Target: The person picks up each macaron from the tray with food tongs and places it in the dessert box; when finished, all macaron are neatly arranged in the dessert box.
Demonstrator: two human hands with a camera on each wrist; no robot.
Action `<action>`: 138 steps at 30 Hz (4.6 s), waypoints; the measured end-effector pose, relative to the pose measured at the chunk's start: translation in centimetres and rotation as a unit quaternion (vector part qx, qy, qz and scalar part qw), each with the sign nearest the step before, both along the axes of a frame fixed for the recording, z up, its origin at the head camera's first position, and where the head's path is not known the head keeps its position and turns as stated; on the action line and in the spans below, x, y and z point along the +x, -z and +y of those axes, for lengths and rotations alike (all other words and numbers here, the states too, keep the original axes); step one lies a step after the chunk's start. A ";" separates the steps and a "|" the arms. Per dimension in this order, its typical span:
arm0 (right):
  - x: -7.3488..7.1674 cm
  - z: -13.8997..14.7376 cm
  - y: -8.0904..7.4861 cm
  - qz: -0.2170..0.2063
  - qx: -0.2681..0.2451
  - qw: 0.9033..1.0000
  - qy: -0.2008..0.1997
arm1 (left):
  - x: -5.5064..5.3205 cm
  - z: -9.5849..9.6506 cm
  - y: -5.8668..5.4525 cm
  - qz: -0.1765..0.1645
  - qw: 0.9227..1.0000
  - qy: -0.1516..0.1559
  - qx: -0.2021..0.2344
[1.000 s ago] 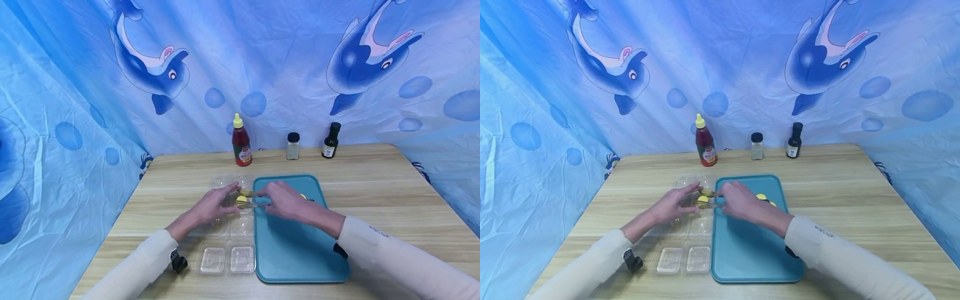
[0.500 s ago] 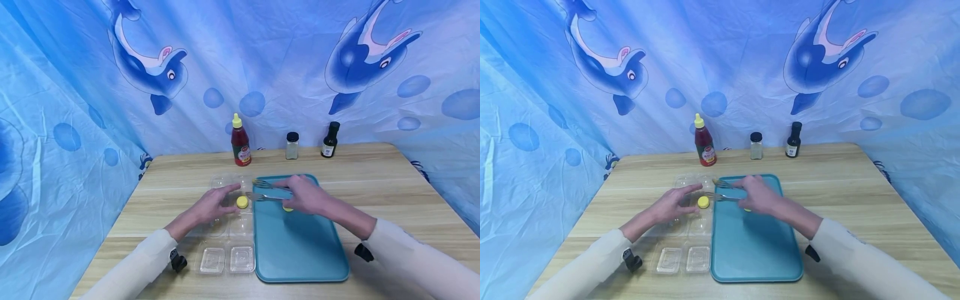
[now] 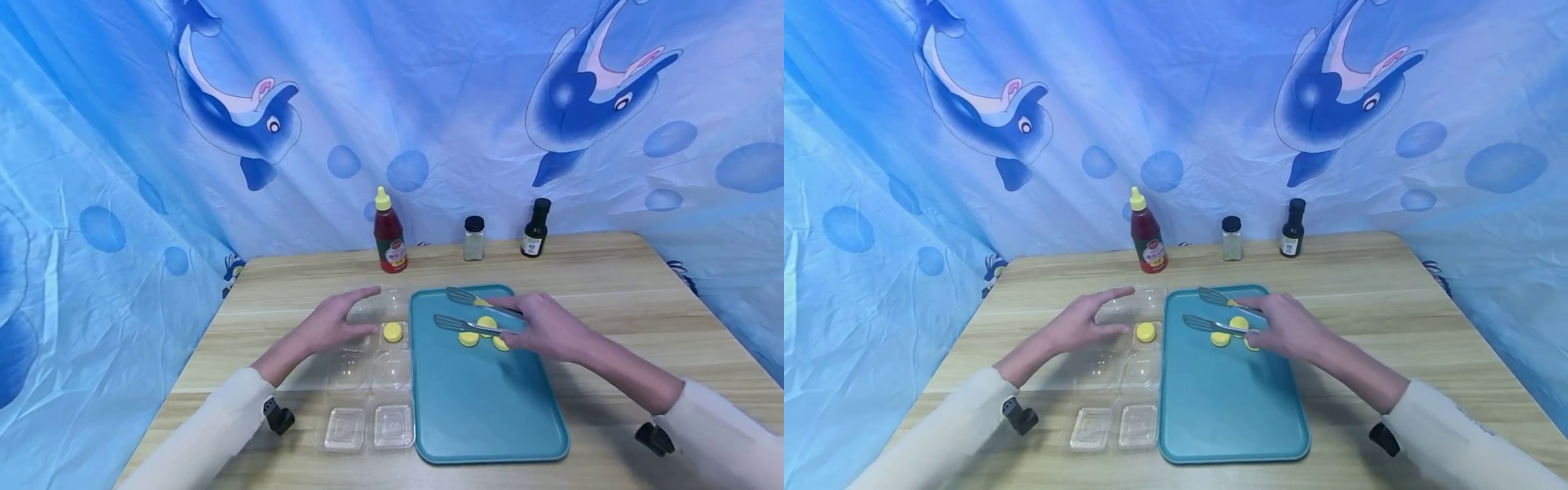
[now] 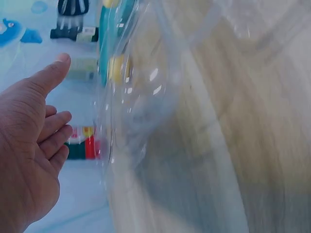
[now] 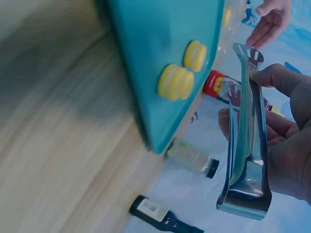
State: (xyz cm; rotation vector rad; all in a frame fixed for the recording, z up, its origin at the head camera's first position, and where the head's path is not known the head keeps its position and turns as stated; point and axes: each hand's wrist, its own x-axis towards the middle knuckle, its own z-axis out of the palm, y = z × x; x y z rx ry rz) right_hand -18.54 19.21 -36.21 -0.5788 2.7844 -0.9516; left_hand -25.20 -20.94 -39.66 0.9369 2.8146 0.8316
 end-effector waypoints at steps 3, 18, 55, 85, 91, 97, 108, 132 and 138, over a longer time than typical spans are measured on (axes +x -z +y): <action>0.5 0.9 0.4 0.002 -0.006 1.000 -0.001 | -0.2 -1.1 -0.2 -0.001 1.000 -0.004 0.013; 1.9 4.3 2.4 0.018 -0.007 1.000 -0.023 | -0.4 -5.8 1.6 0.001 0.999 -0.012 0.034; 3.2 2.9 2.8 0.059 0.017 0.998 0.002 | 0.8 -6.3 2.7 0.006 1.000 -0.022 0.007; 4.1 1.2 3.8 0.035 0.020 0.998 0.040 | 0.7 -6.4 3.2 0.025 1.000 -0.016 0.001; 4.1 1.3 3.8 0.033 0.016 0.998 0.044 | 0.7 -6.3 3.2 0.030 0.999 -0.014 0.000; 3.8 1.3 3.4 0.021 0.005 0.999 0.042 | 0.8 -6.3 3.1 0.019 1.000 -0.014 0.002; 3.0 0.4 2.5 0.059 0.007 0.998 0.030 | 0.7 -6.2 3.0 0.020 1.000 -0.012 -0.004; -0.4 -8.6 1.6 0.076 -0.039 0.994 -0.071 | 0.8 -6.0 2.7 0.020 0.999 -0.013 -0.026; -1.4 -11.2 2.2 0.080 -0.046 0.991 -0.092 | 0.6 -6.0 2.8 0.022 0.999 -0.013 -0.023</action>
